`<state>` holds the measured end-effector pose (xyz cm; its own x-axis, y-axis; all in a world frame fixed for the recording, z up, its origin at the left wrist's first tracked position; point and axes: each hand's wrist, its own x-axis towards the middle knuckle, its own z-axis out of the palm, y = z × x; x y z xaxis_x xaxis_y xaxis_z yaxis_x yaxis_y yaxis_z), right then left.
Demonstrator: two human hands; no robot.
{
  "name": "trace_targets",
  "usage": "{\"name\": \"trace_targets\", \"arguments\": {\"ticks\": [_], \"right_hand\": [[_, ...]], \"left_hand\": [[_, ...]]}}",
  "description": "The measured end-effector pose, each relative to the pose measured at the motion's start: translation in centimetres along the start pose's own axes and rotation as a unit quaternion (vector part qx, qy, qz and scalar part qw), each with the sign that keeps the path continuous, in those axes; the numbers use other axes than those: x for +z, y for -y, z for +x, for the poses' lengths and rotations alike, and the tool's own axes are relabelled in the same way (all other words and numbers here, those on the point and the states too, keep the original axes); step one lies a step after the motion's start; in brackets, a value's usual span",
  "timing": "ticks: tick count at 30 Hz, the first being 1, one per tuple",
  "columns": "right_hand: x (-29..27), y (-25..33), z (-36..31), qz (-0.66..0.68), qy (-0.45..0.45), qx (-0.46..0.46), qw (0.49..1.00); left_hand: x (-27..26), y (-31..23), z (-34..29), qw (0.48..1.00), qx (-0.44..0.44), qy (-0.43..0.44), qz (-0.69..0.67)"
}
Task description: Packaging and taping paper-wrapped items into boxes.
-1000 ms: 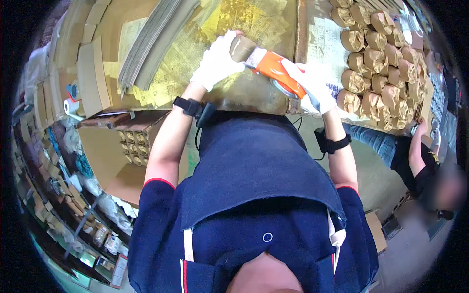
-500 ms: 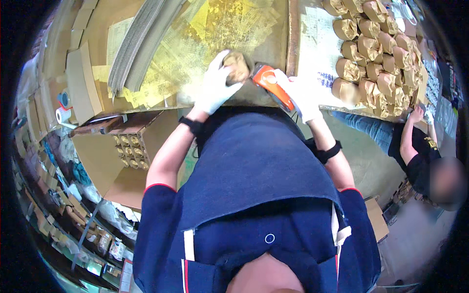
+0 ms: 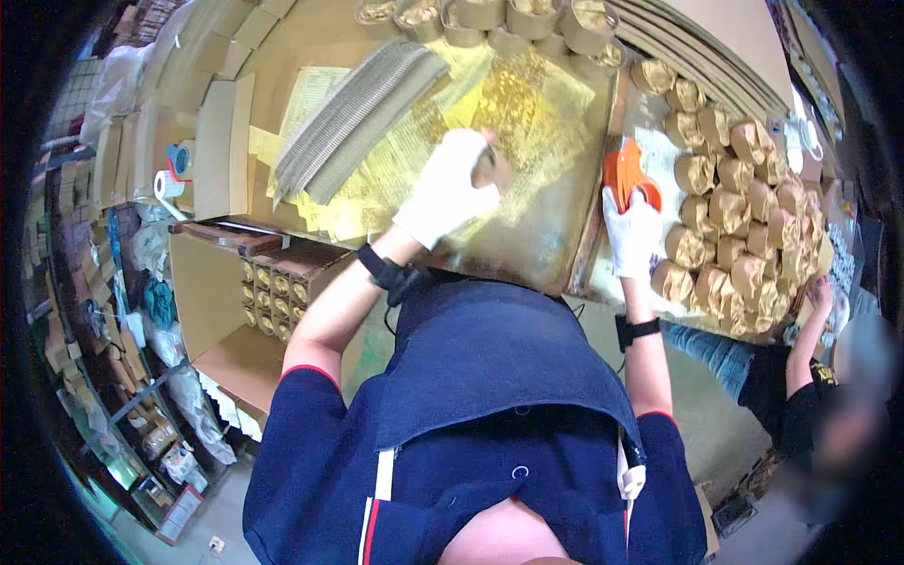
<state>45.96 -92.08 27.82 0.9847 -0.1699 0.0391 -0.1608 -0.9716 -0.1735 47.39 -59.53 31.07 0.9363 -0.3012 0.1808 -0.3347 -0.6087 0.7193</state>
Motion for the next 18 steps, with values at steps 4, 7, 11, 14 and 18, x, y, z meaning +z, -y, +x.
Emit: {"name": "trace_targets", "arguments": {"ticks": [4, 7, 11, 14, 18], "right_hand": [[-0.1, 0.5, 0.2, -0.021, -0.013, 0.002, 1.000], [0.3, 1.3, 1.0, -0.033, -0.014, 0.028, 0.999], [1.4, 1.3, 1.2, -0.040, -0.030, 0.061, 0.997], [1.8, 1.2, 1.3, -0.034, -0.041, 0.060, 0.997], [1.5, 1.3, 1.5, -0.044, -0.065, 0.040, 0.996]], "left_hand": [[-6.8, 4.0, 8.8, 0.970, -0.033, -0.195, 0.141], [-10.0, 8.7, 15.8, 0.949, -0.083, -0.223, 0.208], [-9.1, 9.9, 20.8, 0.956, -0.146, -0.046, 0.249], [-10.8, 11.5, 18.4, 0.944, -0.052, -0.193, 0.262], [-15.3, 12.8, 9.1, 0.920, -0.146, -0.017, 0.363]]}}
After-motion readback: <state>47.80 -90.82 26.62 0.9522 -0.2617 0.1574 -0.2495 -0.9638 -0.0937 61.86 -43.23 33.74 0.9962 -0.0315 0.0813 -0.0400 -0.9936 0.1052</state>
